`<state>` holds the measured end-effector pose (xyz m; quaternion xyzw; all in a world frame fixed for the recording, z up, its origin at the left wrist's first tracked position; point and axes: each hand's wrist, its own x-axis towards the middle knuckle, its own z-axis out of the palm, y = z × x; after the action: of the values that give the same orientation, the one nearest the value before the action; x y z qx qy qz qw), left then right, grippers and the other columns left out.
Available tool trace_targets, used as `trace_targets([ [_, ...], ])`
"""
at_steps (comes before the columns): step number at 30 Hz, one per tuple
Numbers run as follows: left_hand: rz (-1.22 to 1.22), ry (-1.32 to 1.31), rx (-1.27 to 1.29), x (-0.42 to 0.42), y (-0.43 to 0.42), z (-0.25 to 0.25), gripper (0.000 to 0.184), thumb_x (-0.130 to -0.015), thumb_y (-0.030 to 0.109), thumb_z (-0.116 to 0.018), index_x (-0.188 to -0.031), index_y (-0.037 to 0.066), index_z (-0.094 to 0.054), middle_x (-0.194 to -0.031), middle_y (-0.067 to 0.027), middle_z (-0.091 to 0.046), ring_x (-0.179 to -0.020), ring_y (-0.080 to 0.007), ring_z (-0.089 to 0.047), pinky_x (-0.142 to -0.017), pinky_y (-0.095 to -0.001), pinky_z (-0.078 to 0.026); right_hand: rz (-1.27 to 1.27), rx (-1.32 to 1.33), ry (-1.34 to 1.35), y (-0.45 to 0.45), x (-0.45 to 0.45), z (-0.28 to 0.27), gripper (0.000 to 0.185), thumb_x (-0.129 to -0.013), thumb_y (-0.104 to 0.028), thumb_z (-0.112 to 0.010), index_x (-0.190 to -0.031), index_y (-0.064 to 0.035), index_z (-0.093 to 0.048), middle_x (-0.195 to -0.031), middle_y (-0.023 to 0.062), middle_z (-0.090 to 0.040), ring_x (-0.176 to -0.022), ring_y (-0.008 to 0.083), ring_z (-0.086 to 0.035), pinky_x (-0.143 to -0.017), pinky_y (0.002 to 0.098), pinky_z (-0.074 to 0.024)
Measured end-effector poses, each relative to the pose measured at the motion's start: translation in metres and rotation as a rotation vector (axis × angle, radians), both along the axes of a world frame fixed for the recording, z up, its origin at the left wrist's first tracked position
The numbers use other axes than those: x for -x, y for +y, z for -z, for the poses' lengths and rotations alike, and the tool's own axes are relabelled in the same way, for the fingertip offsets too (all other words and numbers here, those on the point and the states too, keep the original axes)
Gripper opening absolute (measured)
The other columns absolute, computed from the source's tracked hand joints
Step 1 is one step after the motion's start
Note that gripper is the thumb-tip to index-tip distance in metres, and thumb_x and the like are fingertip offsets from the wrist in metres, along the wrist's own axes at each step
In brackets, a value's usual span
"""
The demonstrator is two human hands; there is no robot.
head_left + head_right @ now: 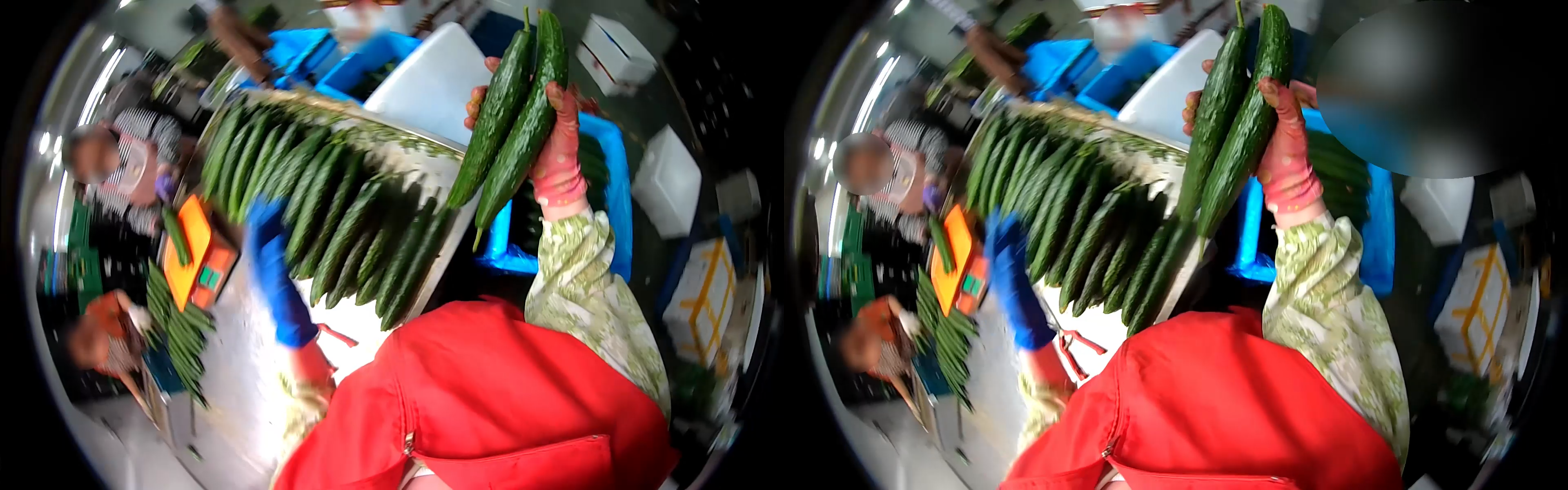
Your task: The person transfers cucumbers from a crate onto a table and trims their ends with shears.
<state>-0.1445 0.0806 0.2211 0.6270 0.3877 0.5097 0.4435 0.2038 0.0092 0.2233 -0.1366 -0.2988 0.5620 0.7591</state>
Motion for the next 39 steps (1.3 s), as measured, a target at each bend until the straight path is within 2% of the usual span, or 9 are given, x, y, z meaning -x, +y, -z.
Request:
trace_targets([
  [4,0.553,-0.226,0.258,-0.059,-0.019,-0.02,0.068,-0.092,0.015,-0.057,-0.15,0.008,-0.021,-0.142,-0.0111,-0.04,-0.125,-0.0187,-0.043,-0.105,-0.0343,-0.035,-0.282,0.005,-0.023,0.042,0.089,-0.031,0.073,-0.082,-0.048,-0.061,-0.133,0.0002,-0.043,-0.113,0.0243,-0.06,-0.098,0.0342,-0.063,-0.091,0.0475,-0.0504],
  [9,0.369,-0.421,0.497,-0.037,-0.028,-0.01,0.06,-0.092,0.032,-0.062,-0.138,0.003,-0.038,-0.124,-0.0087,-0.055,-0.108,-0.0168,-0.056,-0.088,-0.031,-0.046,-0.529,0.199,-0.047,0.07,0.151,-0.031,0.048,-0.089,-0.024,-0.058,-0.129,0.0014,-0.049,-0.114,0.0217,-0.061,-0.102,0.0287,-0.062,-0.09,0.0384,-0.0499],
  [12,0.236,-0.345,0.608,0.006,-0.025,-0.013,0.044,-0.092,0.034,-0.062,-0.123,0.006,-0.051,-0.102,-0.0048,-0.063,-0.079,-0.0127,-0.061,-0.062,-0.0271,-0.049,-0.242,0.243,-0.255,0.081,0.167,-0.027,0.048,-0.09,-0.018,-0.059,-0.133,-0.0013,-0.046,-0.117,0.0188,-0.06,-0.103,0.026,-0.061,-0.089,0.0375,-0.0495],
  [17,0.357,-0.602,0.786,0.052,0.003,0.012,0.046,-0.096,0.042,-0.05,-0.127,0.008,-0.053,-0.107,-0.0068,-0.064,-0.077,-0.0141,-0.06,-0.063,-0.0283,-0.051,0.027,-0.346,-1.054,0.087,0.17,-0.073,0.053,-0.086,-0.017,-0.066,-0.134,-0.0059,-0.046,-0.128,0.0126,-0.054,-0.108,0.025,-0.059,-0.091,0.0311,-0.0499],
  [19,0.39,-0.711,0.792,0.061,0.006,0.013,0.041,-0.096,0.037,-0.051,-0.124,0.007,-0.053,-0.11,-0.0067,-0.062,-0.086,-0.0164,-0.061,-0.069,-0.029,-0.052,0.245,-0.894,-1.649,0.095,0.193,-0.085,0.053,-0.077,-0.022,-0.067,-0.128,-0.0156,-0.053,-0.12,0.014,-0.057,-0.108,0.0298,-0.058,-0.093,0.0443,-0.0457],
  [22,0.284,-0.621,0.581,0.059,0.0,0.024,0.042,-0.096,0.034,-0.05,-0.128,0.006,-0.05,-0.124,-0.0088,-0.057,-0.104,-0.0187,-0.059,-0.083,-0.0334,-0.052,0.458,-1.437,-1.823,0.099,0.226,-0.053,0.04,-0.081,-0.019,-0.052,-0.119,-0.0303,-0.058,-0.111,0.008,-0.059,-0.105,0.0273,-0.058,-0.1,0.0484,-0.0378],
  [23,0.219,-0.437,0.37,0.06,0.0,0.045,0.043,-0.096,0.033,-0.05,-0.13,0.006,-0.049,-0.127,-0.0094,-0.055,-0.109,-0.0193,-0.057,-0.087,-0.0345,-0.051,0.36,-1.453,-1.798,0.098,0.233,-0.041,0.046,-0.077,-0.02,-0.057,-0.121,-0.0326,-0.059,-0.115,0.0037,-0.059,-0.109,0.024,-0.056,-0.102,0.0468,-0.0367],
  [32,0.339,-0.977,0.852,0.078,-0.008,0.056,0.059,-0.085,0.037,-0.066,-0.135,0.012,-0.046,-0.124,-0.0116,-0.058,-0.107,-0.0225,-0.061,-0.089,-0.0375,-0.053,0.005,-1.059,-1.745,0.107,0.243,-0.025,0.082,-0.06,-0.022,-0.076,-0.137,-0.0257,-0.047,-0.143,0.0124,-0.04,-0.135,0.035,-0.034,-0.11,0.0494,-0.026],
  [39,0.171,0.003,0.372,0.09,0.054,-0.025,0.079,-0.075,0.004,-0.069,-0.145,0.006,-0.033,-0.131,-0.0096,-0.052,-0.114,-0.018,-0.054,-0.098,-0.0315,-0.043,0.261,-0.956,-1.6,0.109,0.202,0.007,0.069,-0.069,-0.025,-0.072,-0.134,-0.0156,-0.05,-0.141,0.0185,-0.041,-0.128,0.0387,-0.043,-0.106,0.0496,-0.0333],
])
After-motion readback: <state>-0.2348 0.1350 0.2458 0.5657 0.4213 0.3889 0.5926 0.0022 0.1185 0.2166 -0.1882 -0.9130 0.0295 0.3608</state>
